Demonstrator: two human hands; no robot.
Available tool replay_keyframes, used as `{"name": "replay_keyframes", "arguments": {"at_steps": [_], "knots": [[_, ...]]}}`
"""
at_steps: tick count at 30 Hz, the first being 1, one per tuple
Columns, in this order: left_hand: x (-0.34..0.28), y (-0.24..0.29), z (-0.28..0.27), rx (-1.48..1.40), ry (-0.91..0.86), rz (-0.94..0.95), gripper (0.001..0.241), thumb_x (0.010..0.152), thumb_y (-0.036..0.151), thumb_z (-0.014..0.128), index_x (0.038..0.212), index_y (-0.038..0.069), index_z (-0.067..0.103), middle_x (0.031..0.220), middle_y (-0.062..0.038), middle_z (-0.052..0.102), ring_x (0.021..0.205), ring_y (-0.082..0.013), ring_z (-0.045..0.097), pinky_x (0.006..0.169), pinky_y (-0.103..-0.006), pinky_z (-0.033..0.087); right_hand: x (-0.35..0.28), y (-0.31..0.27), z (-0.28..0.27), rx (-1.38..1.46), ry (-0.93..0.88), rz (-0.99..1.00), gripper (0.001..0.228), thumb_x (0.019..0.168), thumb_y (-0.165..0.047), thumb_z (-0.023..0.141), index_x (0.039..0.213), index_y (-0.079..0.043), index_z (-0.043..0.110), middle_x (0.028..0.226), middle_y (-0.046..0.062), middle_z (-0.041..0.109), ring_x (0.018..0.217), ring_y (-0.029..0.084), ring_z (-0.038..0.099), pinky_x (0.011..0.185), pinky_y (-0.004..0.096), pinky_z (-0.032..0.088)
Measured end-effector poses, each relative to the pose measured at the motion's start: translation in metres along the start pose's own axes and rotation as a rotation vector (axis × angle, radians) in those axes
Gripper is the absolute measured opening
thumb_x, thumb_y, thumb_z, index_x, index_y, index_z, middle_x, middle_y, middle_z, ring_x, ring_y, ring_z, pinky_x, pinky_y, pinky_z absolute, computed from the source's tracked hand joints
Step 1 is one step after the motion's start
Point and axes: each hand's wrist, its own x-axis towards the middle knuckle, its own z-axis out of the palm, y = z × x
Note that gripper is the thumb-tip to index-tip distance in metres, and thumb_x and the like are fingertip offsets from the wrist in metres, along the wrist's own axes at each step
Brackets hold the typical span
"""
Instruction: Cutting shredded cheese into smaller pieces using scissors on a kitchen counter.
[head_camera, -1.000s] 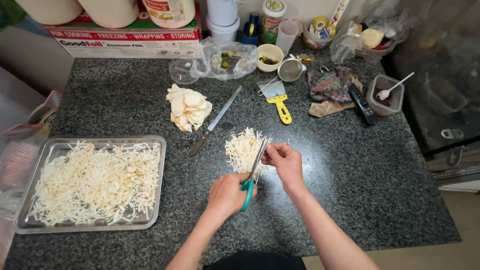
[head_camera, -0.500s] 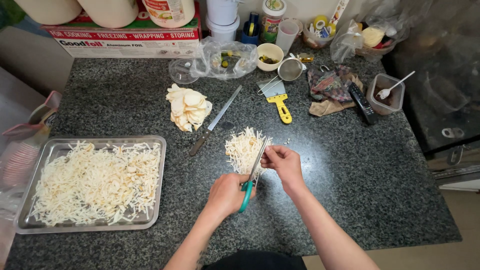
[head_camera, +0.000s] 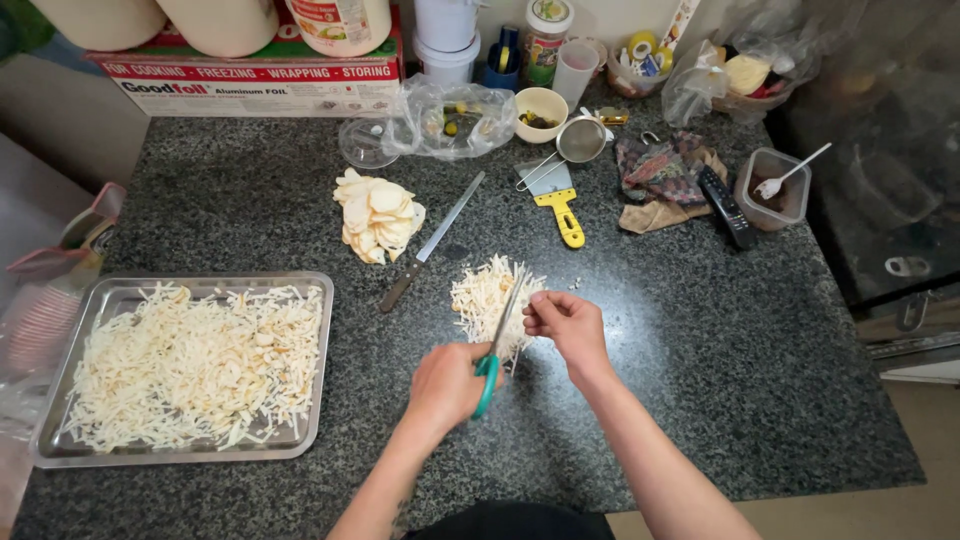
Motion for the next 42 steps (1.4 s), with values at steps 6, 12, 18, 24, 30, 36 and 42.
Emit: {"name": "replay_keyframes", "arguments": {"at_steps": [6, 12, 18, 24, 30, 36, 42], "knots": [[-0.008, 0.013, -0.007, 0.021, -0.041, -0.035, 0.056, 0.082, 0.049, 0.065, 0.134, 0.029, 0.068, 0.119, -0.017, 0.074, 0.123, -0.0463, 0.062, 0.105, -0.0547, 0.05, -0.003, -0.009, 0.003, -0.006, -0.005, -0.02, 0.023, 0.096, -0.012, 0.071, 0.106, 0.009, 0.071, 0.087, 0.021, 0.074, 0.072, 0.026, 0.076, 0.069, 0.038, 0.067], [-0.007, 0.015, 0.005, -0.021, -0.052, -0.029, 0.054, 0.081, 0.052, 0.065, 0.13, 0.03, 0.07, 0.113, -0.017, 0.075, 0.119, -0.0478, 0.063, 0.103, -0.054, 0.05, -0.001, -0.004, 0.004, -0.019, 0.025, -0.067, 0.02, 0.097, -0.009, 0.069, 0.105, 0.009, 0.072, 0.085, 0.022, 0.074, 0.072, 0.027, 0.076, 0.069, 0.039, 0.067], [-0.008, 0.015, 0.004, -0.008, -0.046, -0.02, 0.047, 0.082, 0.05, 0.064, 0.124, 0.03, 0.074, 0.107, -0.017, 0.076, 0.116, -0.0478, 0.064, 0.1, -0.0531, 0.052, -0.005, -0.004, 0.006, 0.005, 0.017, -0.071, 0.02, 0.097, -0.01, 0.069, 0.105, 0.009, 0.072, 0.084, 0.02, 0.074, 0.072, 0.026, 0.076, 0.069, 0.037, 0.067], [-0.006, 0.011, 0.005, -0.021, -0.026, 0.024, 0.033, 0.081, 0.046, 0.065, 0.105, 0.03, 0.079, 0.092, -0.015, 0.077, 0.109, -0.048, 0.067, 0.095, -0.0526, 0.054, -0.005, -0.005, 0.005, 0.017, 0.004, -0.058, 0.019, 0.097, -0.01, 0.07, 0.104, 0.007, 0.072, 0.084, 0.02, 0.073, 0.072, 0.026, 0.076, 0.068, 0.038, 0.067], [-0.001, 0.005, 0.008, -0.031, -0.01, 0.045, 0.032, 0.08, 0.043, 0.067, 0.105, 0.028, 0.08, 0.088, -0.018, 0.076, 0.107, -0.0485, 0.067, 0.094, -0.0542, 0.055, 0.006, 0.012, -0.003, -0.018, -0.013, -0.047, 0.019, 0.095, -0.012, 0.073, 0.105, 0.004, 0.072, 0.083, 0.016, 0.073, 0.07, 0.022, 0.074, 0.067, 0.035, 0.066], [-0.004, 0.006, 0.0, -0.002, 0.013, -0.009, 0.041, 0.08, 0.048, 0.067, 0.116, 0.032, 0.077, 0.099, -0.016, 0.077, 0.113, -0.0465, 0.066, 0.099, -0.0539, 0.053, 0.0, 0.001, 0.0, 0.001, -0.014, -0.044, 0.018, 0.096, -0.01, 0.071, 0.105, 0.006, 0.072, 0.086, 0.021, 0.074, 0.073, 0.027, 0.076, 0.071, 0.04, 0.066], [-0.01, 0.012, 0.002, -0.027, -0.019, -0.021, 0.05, 0.082, 0.053, 0.065, 0.126, 0.031, 0.072, 0.107, -0.015, 0.077, 0.118, -0.0459, 0.064, 0.102, -0.0546, 0.05, -0.003, -0.005, 0.003, -0.018, 0.007, -0.076, 0.018, 0.097, -0.012, 0.071, 0.103, 0.005, 0.073, 0.085, 0.019, 0.075, 0.073, 0.025, 0.076, 0.072, 0.04, 0.067]]}}
